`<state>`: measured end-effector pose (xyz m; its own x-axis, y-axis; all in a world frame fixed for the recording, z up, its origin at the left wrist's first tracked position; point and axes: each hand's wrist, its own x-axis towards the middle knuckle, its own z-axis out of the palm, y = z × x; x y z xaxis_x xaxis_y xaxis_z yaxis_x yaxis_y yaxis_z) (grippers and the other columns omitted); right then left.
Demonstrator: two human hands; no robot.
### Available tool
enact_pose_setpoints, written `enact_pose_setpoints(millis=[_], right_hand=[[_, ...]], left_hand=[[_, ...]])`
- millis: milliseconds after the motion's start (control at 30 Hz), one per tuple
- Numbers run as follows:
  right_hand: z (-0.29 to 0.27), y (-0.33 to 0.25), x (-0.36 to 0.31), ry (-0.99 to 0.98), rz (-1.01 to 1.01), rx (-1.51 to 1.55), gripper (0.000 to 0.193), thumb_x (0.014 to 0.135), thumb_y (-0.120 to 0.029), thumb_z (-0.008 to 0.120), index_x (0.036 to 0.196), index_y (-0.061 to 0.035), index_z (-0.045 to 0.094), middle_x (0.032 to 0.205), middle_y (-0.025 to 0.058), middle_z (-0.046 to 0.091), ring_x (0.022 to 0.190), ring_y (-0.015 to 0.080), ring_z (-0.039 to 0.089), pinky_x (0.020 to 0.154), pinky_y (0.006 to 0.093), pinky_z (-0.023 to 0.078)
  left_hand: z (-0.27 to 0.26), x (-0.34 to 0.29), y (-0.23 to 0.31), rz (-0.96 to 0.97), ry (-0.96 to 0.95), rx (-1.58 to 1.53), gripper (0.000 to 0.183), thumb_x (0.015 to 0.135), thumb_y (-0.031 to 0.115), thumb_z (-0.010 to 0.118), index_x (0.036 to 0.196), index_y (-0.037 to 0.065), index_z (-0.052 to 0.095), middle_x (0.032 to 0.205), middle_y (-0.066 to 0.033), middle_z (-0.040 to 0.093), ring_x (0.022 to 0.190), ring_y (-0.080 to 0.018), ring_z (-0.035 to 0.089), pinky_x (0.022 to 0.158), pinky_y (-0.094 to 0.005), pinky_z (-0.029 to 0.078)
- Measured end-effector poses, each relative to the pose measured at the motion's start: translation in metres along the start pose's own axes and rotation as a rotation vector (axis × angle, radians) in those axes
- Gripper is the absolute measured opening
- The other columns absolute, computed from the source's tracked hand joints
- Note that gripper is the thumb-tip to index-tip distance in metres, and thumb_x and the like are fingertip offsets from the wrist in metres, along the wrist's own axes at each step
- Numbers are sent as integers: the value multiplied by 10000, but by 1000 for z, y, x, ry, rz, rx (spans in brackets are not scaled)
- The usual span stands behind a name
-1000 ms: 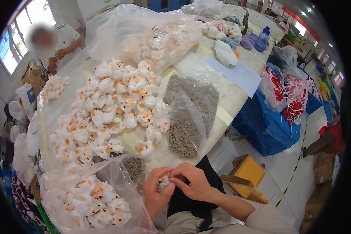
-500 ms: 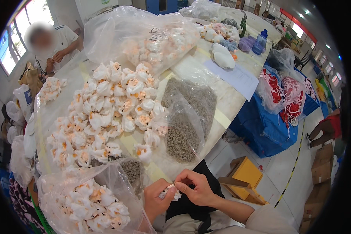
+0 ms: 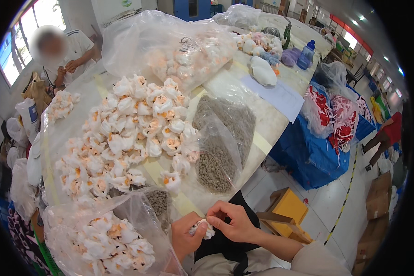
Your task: The person repeatedly picks up small white plush toys, opens them, and inserts small gray pellets from a nearby bag. The person then closes each toy and places it back on the table. The process is repeated continuously throughout the clip.
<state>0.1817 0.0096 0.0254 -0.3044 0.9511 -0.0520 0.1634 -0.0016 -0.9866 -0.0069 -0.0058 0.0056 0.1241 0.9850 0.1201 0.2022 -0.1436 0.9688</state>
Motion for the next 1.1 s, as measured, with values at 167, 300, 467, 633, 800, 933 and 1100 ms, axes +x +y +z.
enact_pose_setpoints(millis=[167,300,467,633,800,933,1100], right_hand=[[-1,1,1,60,-68,-113,138,959,-163,737,1006,-46,681,788,42,641,664,146,616,594,269,477],[-23,-2,15,335,-429,-712,116,845,-113,778,927,-89,699,851,68,662,766,269,655,657,353,509],[-46,3,33,368,-450,-1103,162,776,-152,827,902,-131,729,906,17,664,901,238,622,806,403,471],[-46,10,38,286,-443,-1179,155,785,-197,822,898,-148,728,901,-8,658,935,222,613,865,410,435],[-48,10,42,303,-511,-1107,163,763,-126,818,887,-142,712,915,-9,664,908,227,614,848,410,438],[-44,-9,41,352,-627,-967,95,815,-83,768,843,-111,682,865,15,637,835,186,621,773,345,459],[-15,-9,13,-41,-8,231,104,963,-131,719,966,-51,652,850,6,606,712,86,561,649,234,439]], left_hand=[[1,2,2,44,25,58,168,890,154,695,806,10,685,709,-117,609,605,-275,602,572,-359,452],[-2,0,1,21,73,61,155,883,136,678,799,6,681,699,-119,592,601,-283,593,574,-371,450],[1,2,-1,29,102,47,168,894,135,664,794,0,670,692,-118,584,597,-284,583,573,-375,445],[0,2,2,16,101,36,174,898,133,660,786,-1,658,691,-117,581,594,-276,578,568,-373,437],[1,2,0,9,106,40,179,898,134,659,786,-6,659,692,-114,587,592,-274,578,566,-366,437],[-1,-1,-2,1,114,33,182,900,134,657,789,-9,664,690,-102,589,590,-249,580,567,-351,434],[-3,1,1,1,85,-69,232,921,172,660,786,-17,661,683,-86,579,598,-193,569,567,-329,417]])
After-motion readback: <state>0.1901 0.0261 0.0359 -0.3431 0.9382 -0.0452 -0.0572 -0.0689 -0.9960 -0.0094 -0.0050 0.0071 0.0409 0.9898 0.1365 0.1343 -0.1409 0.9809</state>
